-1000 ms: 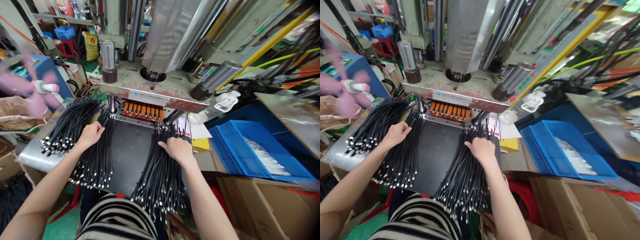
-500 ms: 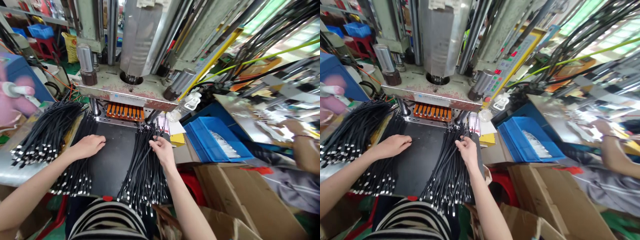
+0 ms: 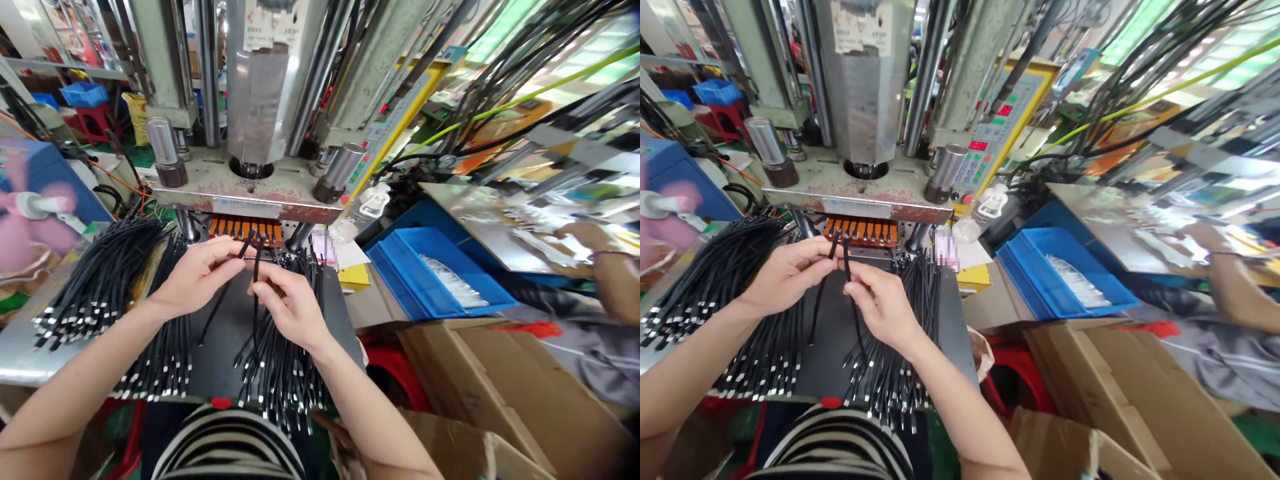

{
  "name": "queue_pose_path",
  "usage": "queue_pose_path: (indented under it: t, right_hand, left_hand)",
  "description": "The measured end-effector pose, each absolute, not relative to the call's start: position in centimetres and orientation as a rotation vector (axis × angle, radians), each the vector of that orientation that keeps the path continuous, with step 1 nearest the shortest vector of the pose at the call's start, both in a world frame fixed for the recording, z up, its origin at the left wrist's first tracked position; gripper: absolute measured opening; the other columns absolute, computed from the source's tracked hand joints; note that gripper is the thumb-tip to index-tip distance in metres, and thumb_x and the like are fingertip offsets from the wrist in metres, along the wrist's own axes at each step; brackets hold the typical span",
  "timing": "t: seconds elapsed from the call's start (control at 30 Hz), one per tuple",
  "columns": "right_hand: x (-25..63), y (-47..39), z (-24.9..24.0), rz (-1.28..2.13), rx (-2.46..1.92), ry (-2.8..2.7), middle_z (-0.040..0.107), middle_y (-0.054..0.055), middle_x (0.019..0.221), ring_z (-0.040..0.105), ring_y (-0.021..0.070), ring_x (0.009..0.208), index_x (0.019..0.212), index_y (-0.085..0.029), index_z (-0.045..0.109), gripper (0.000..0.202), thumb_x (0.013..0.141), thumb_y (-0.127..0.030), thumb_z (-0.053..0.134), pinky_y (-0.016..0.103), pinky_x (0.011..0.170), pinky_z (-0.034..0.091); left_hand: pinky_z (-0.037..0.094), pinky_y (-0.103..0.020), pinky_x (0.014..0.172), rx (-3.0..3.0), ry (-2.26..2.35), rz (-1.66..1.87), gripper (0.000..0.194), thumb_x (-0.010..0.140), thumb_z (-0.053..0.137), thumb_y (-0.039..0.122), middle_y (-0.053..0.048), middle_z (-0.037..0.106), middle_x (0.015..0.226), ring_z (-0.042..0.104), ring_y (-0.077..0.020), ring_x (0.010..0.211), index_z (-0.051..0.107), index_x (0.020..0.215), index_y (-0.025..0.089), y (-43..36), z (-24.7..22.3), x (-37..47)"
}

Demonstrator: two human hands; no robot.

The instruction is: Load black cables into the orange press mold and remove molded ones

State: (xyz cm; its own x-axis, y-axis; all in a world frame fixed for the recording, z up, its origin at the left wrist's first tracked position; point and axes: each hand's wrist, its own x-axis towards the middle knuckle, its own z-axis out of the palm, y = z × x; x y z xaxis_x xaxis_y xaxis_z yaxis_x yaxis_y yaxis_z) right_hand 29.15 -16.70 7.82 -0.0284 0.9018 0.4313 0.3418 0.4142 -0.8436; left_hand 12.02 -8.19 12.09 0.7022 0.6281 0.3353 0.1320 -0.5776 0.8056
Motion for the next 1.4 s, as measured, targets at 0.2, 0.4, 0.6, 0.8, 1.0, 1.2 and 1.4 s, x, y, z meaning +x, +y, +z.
queue_pose_path:
  t: [0.2, 0.4, 0.6, 0.8, 1.0, 1.2, 1.4]
  right_hand:
    - [28.6, -16.1, 8.4, 0.616, -1.146, -1.554, 0.061, 0.001, 0.073, 0.055, 0.0131, 0.067, 0.082, -0.017, 0.069, 0.022, 0.094, -0.026, 0.052, 0.025, 0.066, 0.044]
    - [27.2, -14.9, 5.4, 0.992, -1.148, -1.579, 0.049, -0.005, 0.061, 0.041, 0.0093, 0.055, 0.084, -0.016, 0.068, 0.019, 0.087, -0.035, 0.063, 0.022, 0.054, 0.033]
    - [26.0, -14.5, -0.4, 1.084, -1.382, -1.987, 0.051, -0.004, 0.062, 0.047, 0.0092, 0.059, 0.064, -0.016, 0.062, 0.024, 0.087, -0.025, 0.065, 0.022, 0.061, 0.034]
    - [28.3, -17.5, -0.7, 0.980, -1.548, -2.255, 0.062, 0.002, 0.081, 0.059, 0.0155, 0.076, 0.087, -0.018, 0.067, 0.006, 0.087, -0.024, 0.068, 0.026, 0.071, 0.042]
    - [32.1, -20.5, -0.5, 1.024, -1.361, -2.385, 0.064, 0.005, 0.097, 0.061, 0.0192, 0.095, 0.100, -0.019, 0.066, 0.011, 0.088, -0.018, 0.065, 0.031, 0.086, 0.047]
    - [33.2, -21.0, -0.3, 1.154, -1.288, -2.320, 0.067, 0.005, 0.104, 0.064, 0.0201, 0.100, 0.105, -0.022, 0.067, 0.022, 0.084, -0.016, 0.068, 0.033, 0.089, 0.050]
    - [36.3, -18.7, -1.2, 1.010, -1.318, -1.870, 0.071, 0.005, 0.090, 0.066, 0.0180, 0.082, 0.091, -0.020, 0.070, 0.015, 0.089, -0.034, 0.063, 0.031, 0.075, 0.051]
  left_hand:
    - [0.043, -0.016, 0.044, 2.023, 0.560, 0.816, 0.018, 0.088, 0.062, 0.028, 0.001, 0.052, 0.072, 0.052, -0.0047, 0.048, 0.068, 0.077, 0.014, -8.5, 12.5, 13.0]
    - [0.041, -0.015, 0.042, 1.942, 0.804, 1.060, 0.024, 0.086, 0.064, 0.033, 0.004, 0.052, 0.058, 0.052, -0.0059, 0.045, 0.053, 0.070, 0.017, -7.5, 12.1, 13.2]
    - [0.037, -0.016, 0.041, 1.786, 1.293, 1.293, 0.024, 0.086, 0.057, 0.034, 0.006, 0.048, 0.051, 0.049, -0.0070, 0.040, 0.044, 0.072, 0.020, -2.1, 5.2, 7.1]
    - [0.046, -0.026, 0.064, 1.925, 1.800, 1.016, 0.020, 0.084, 0.054, 0.032, 0.001, 0.056, 0.062, 0.058, -0.0142, 0.059, 0.046, 0.070, 0.020, -0.4, -1.8, 1.9]
    - [0.046, -0.039, 0.087, 2.078, 1.934, 0.963, 0.010, 0.083, 0.054, 0.021, -0.008, 0.060, 0.086, 0.060, -0.0252, 0.090, 0.052, 0.092, 0.017, -0.8, -3.4, 2.6]
    - [0.043, -0.038, 0.093, 2.013, 1.913, 1.052, 0.047, 0.082, 0.058, 0.018, -0.014, 0.057, 0.106, 0.058, -0.0269, 0.100, 0.042, 0.125, 0.011, -1.3, -4.0, 3.3]
    - [0.040, -0.029, 0.071, 2.090, 1.834, 1.070, 0.014, 0.086, 0.055, 0.026, -0.002, 0.051, 0.075, 0.052, -0.0175, 0.069, 0.053, 0.097, 0.018, -2.0, -2.6, 3.3]
